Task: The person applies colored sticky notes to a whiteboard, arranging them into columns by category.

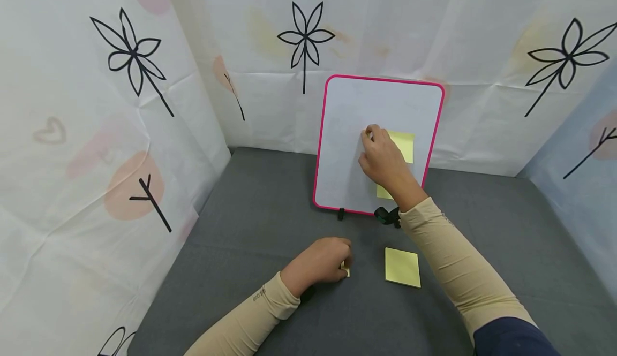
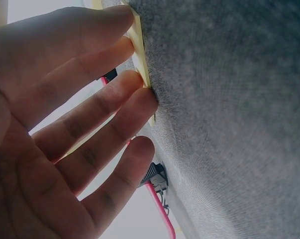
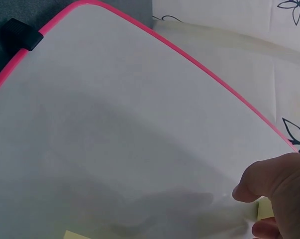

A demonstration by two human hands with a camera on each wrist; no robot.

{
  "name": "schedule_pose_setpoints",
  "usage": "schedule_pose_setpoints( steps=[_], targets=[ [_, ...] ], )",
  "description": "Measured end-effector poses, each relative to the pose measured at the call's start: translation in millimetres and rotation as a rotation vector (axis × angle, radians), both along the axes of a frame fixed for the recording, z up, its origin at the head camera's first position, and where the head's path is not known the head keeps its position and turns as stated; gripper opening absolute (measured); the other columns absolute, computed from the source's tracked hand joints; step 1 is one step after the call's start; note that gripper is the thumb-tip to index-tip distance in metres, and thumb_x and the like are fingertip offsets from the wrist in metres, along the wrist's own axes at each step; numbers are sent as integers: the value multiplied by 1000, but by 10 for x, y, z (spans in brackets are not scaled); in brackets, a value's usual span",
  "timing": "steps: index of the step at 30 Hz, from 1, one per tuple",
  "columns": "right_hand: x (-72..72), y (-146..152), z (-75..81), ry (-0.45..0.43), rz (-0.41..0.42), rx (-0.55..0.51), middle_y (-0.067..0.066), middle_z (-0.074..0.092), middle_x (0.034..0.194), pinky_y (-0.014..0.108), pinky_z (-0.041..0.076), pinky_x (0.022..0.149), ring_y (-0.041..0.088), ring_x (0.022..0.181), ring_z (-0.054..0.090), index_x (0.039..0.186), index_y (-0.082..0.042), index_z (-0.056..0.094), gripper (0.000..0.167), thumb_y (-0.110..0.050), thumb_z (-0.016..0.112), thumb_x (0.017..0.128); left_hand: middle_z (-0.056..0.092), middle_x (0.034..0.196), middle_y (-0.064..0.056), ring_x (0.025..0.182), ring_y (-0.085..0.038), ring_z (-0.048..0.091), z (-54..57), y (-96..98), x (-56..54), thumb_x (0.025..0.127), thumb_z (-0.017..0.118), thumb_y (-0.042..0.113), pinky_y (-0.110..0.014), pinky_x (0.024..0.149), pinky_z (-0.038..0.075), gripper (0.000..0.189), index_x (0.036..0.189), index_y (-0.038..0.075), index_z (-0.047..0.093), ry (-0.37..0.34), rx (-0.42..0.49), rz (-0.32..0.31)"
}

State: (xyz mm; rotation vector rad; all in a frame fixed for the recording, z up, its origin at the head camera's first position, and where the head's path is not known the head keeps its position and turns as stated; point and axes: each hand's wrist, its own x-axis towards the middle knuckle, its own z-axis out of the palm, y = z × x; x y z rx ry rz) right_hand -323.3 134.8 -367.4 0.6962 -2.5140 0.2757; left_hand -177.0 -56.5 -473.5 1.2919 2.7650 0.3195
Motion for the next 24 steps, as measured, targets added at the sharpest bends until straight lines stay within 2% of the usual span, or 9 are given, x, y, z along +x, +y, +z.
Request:
schedule_pose_setpoints(
  steps=[6,9,15,24],
  targets=[
    [-16,-11,-13,30,-26,47,31,57,134,52,56,84,44,108,60,136,16,61,51,-5,73,92,65,85,7,70,-3,59,8,-3,-1,88,86,15,-17,66,50,7,86,21,82,-3,-1,-1],
    [-20,-15,-8,37,-44,71,30,56,137,54,56,90,45,117,58,138,15,61,54,-10,75,92,65,85,8,70,-2,58,7,-1,-1,88,86,16,-16,66,49,7,86,21,82,6,-3,-1],
    [-11,-13,-14,62,-52,101,29,55,141,57,54,92,46,125,56,140,14,61,56,-15,73,93,64,85,8,70,-2,58,-15,6,-8,88,87,16,-16,66,48,7,86,21,82,4,-1,-1],
    [13,-9,-31,43,-107,144,25,54,147,60,50,101,44,133,52,148,8,56,65,-24,73,94,64,85,8,70,-3,59,-18,11,-16,88,87,16,-17,67,50,8,85,21,82,2,-2,-4]
  ],
)
